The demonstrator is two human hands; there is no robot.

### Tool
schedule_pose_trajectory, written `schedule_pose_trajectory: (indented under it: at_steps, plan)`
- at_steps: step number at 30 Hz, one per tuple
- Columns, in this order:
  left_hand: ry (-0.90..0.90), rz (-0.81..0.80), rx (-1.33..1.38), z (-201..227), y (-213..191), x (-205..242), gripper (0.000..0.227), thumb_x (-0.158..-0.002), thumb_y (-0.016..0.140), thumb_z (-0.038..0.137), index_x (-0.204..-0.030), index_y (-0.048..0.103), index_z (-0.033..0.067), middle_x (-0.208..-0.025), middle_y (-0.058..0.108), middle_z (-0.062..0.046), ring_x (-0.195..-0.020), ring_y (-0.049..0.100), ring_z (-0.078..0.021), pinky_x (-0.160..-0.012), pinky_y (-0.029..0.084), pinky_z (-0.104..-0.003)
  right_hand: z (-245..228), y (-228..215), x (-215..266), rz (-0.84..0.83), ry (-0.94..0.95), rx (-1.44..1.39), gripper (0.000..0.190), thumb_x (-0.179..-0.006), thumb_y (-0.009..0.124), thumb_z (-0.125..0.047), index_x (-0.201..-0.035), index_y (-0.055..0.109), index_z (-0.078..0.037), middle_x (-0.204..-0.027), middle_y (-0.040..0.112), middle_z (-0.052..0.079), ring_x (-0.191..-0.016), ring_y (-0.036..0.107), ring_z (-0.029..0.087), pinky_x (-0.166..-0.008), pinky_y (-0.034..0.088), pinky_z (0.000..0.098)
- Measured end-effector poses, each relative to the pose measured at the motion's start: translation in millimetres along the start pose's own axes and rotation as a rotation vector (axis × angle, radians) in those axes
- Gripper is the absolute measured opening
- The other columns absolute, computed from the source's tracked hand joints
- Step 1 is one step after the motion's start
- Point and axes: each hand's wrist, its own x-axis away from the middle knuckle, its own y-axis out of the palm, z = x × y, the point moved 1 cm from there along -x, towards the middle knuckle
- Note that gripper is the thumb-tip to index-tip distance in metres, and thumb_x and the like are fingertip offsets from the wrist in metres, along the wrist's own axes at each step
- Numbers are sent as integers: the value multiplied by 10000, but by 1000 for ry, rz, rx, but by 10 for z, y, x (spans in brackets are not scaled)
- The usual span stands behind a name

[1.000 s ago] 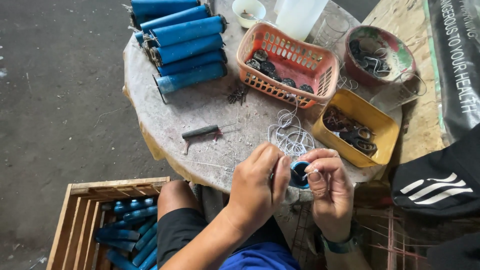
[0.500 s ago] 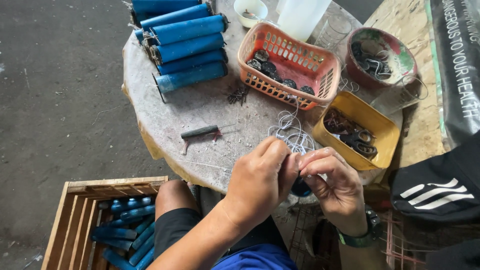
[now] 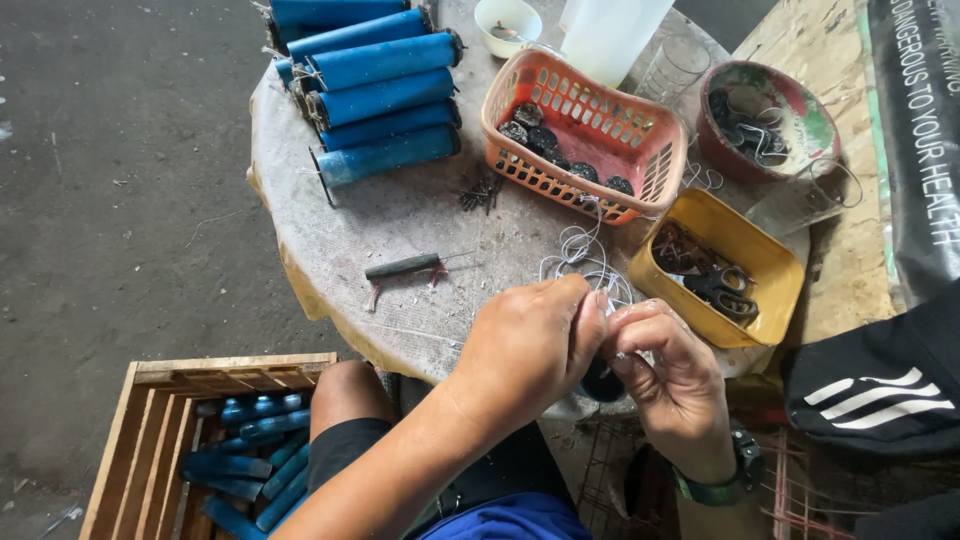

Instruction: The person inserts a white fuse into a blue cylindrical firework casing, then places a black spherical component inside the casing. They repeat this process with another casing, securing the fuse and component inside.

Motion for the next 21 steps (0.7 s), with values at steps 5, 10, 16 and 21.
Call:
schedule_pose_trajectory:
  at_steps: [5,10,16,21]
  plan:
    - [-125,-122,102,5,-5,-43,317,-868,351,269,-645,456,70,-586,572,-141,-536,514,-383,-495,358,-467,13,-27,38,-20,57,-5,130,-848,465,-202,-776,487,-96,-813,529,68,-796,505,159,-759,425,269]
    - [-251,-193,247,1,27,-86,329,-859,338,281,-630,463,82,-560,557,-109,-530,503,-323,-540,359,-397,10,-34,56,-12,78,-12,125,-848,468,-194,-784,492,-90,-801,513,60,-783,517,162,-764,437,267]
    - [-313,-242,359,-38,94,-119,345,-864,331,272,-586,399,79,-513,462,-66,-497,413,-217,-522,339,-359,51,-32,86,30,115,-45,153,-847,471,-219,-770,494,-88,-799,498,48,-803,500,151,-761,427,248]
    - [-372,-275,416,-79,179,-159,346,-855,333,284,-565,358,97,-514,389,-23,-518,355,-164,-518,326,-340,113,-46,103,46,124,-43,146,-851,466,-218,-785,486,-89,-803,493,53,-830,489,156,-777,416,251]
